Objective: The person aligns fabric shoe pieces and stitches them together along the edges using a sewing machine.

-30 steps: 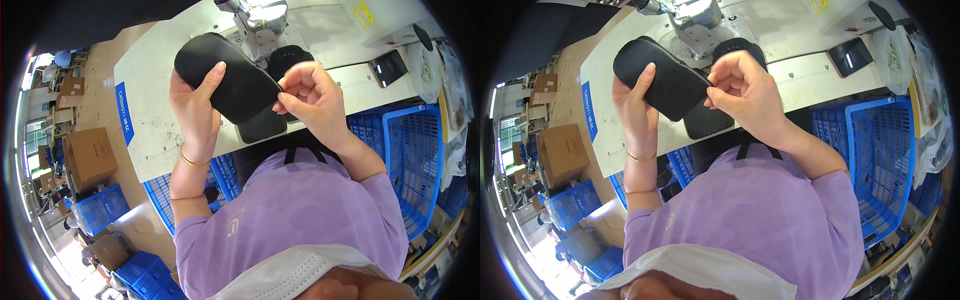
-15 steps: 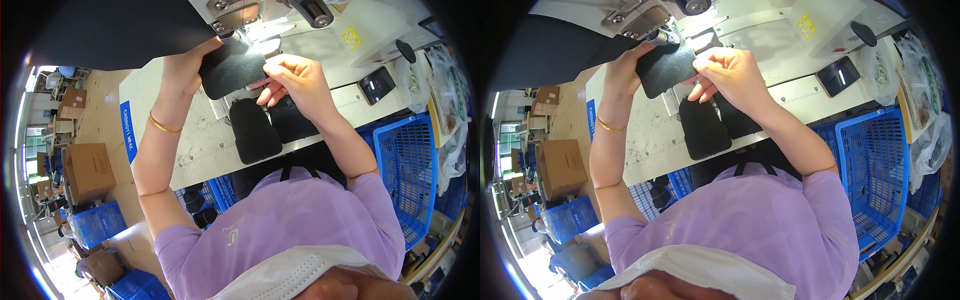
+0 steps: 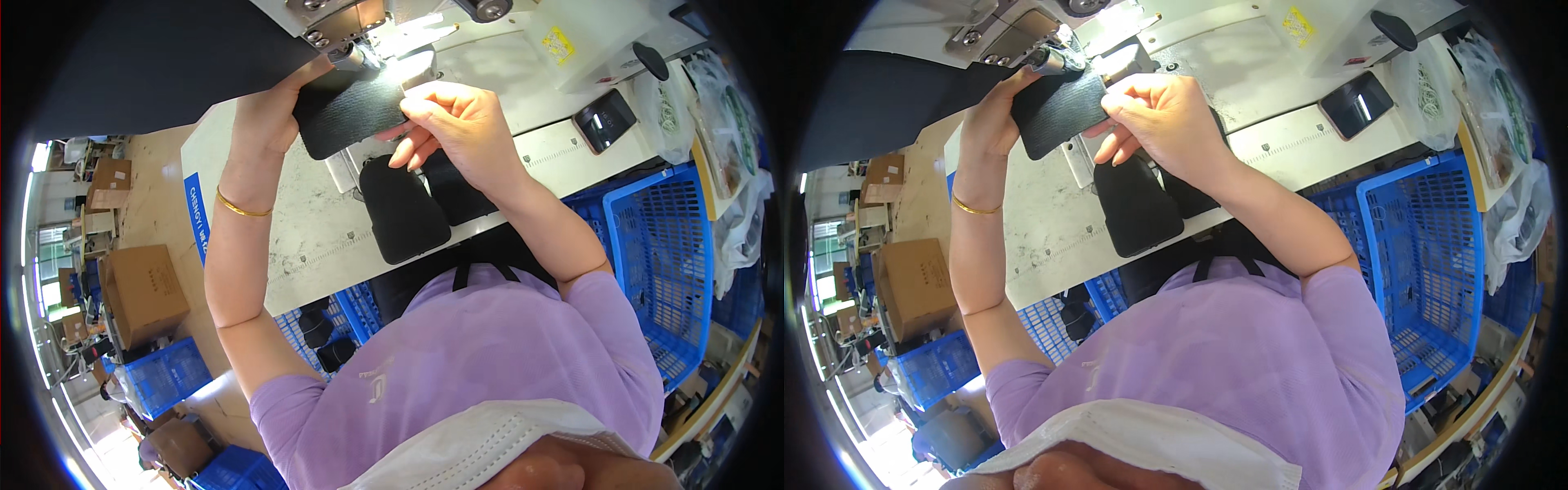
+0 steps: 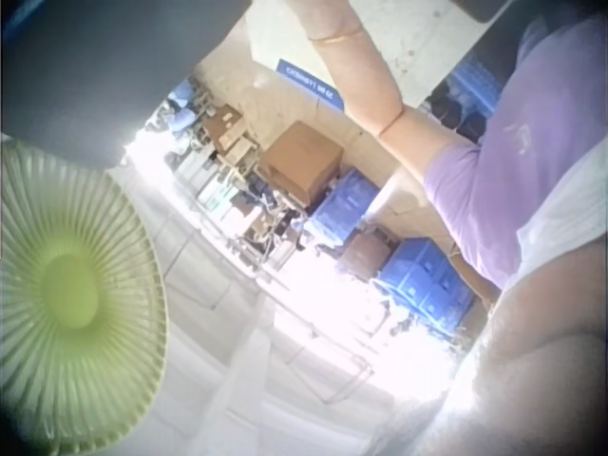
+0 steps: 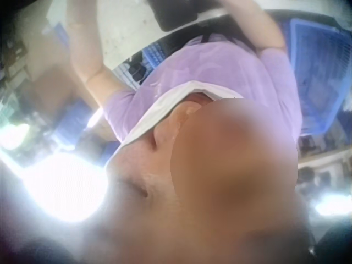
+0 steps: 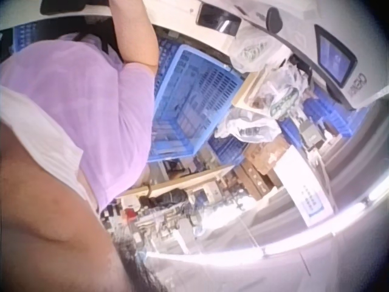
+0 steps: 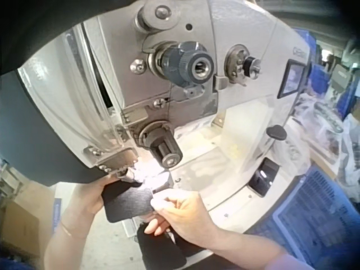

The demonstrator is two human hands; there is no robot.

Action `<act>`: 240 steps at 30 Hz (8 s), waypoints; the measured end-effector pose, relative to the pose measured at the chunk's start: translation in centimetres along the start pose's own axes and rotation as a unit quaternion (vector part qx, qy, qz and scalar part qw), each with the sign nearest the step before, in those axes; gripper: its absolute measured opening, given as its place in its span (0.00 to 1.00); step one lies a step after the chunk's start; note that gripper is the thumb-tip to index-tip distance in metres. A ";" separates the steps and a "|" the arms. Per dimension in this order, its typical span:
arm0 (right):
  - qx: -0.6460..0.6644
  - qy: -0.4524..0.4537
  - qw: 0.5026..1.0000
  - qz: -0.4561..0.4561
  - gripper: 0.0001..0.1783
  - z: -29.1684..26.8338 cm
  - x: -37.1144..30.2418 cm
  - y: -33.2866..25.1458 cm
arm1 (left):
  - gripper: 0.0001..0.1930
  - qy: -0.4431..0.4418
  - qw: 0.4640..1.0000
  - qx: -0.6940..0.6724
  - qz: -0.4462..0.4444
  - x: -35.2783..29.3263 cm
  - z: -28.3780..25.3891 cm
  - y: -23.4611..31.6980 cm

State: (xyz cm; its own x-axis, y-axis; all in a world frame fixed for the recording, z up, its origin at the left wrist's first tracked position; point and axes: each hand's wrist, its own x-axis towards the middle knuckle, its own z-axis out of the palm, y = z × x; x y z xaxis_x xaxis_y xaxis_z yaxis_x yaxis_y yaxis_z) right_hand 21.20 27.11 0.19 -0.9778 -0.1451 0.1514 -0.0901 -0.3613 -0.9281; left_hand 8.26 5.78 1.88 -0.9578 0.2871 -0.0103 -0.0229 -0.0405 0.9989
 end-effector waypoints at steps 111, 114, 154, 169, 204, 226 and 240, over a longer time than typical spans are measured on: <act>-0.047 0.052 0.996 -0.061 0.10 0.4 -0.2 1.4 | 0.14 0.122 0.607 0.470 0.629 -7.2 7.0 -3.1; -0.019 0.056 0.997 -0.054 0.10 0.4 0.6 1.8 | 0.13 0.109 0.624 0.473 0.612 -6.9 6.8 -2.6; -0.043 -0.010 0.999 0.013 0.09 -0.1 -1.3 3.2 | 0.14 -0.011 0.754 0.465 0.464 -3.7 2.0 -3.2; -0.174 0.062 0.977 -0.105 0.09 2.5 -2.6 3.7 | 0.20 0.128 0.550 0.616 0.549 -11.3 7.3 -1.5; -0.107 0.043 0.991 -0.064 0.14 0.8 -0.6 2.3 | 0.20 0.257 0.813 0.197 0.484 -8.2 6.1 -3.2; -0.590 0.175 0.789 -0.010 0.28 -8.5 -6.6 9.2 | 0.38 0.039 0.882 0.469 -0.034 -9.7 3.1 -8.0; -0.220 0.220 0.901 -0.302 0.14 -5.6 -4.3 3.0 | 0.19 0.114 0.978 -0.161 -0.068 -13.5 5.1 -2.8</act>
State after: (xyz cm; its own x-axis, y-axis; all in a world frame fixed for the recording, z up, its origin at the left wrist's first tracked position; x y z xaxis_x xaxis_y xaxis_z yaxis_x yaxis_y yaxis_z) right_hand 24.03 31.84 -5.12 -0.6965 0.3698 0.6149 -0.6035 0.1617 -0.7808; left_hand 22.72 6.93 -0.59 -0.9777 0.0914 -0.1890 -0.2087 -0.3259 0.9221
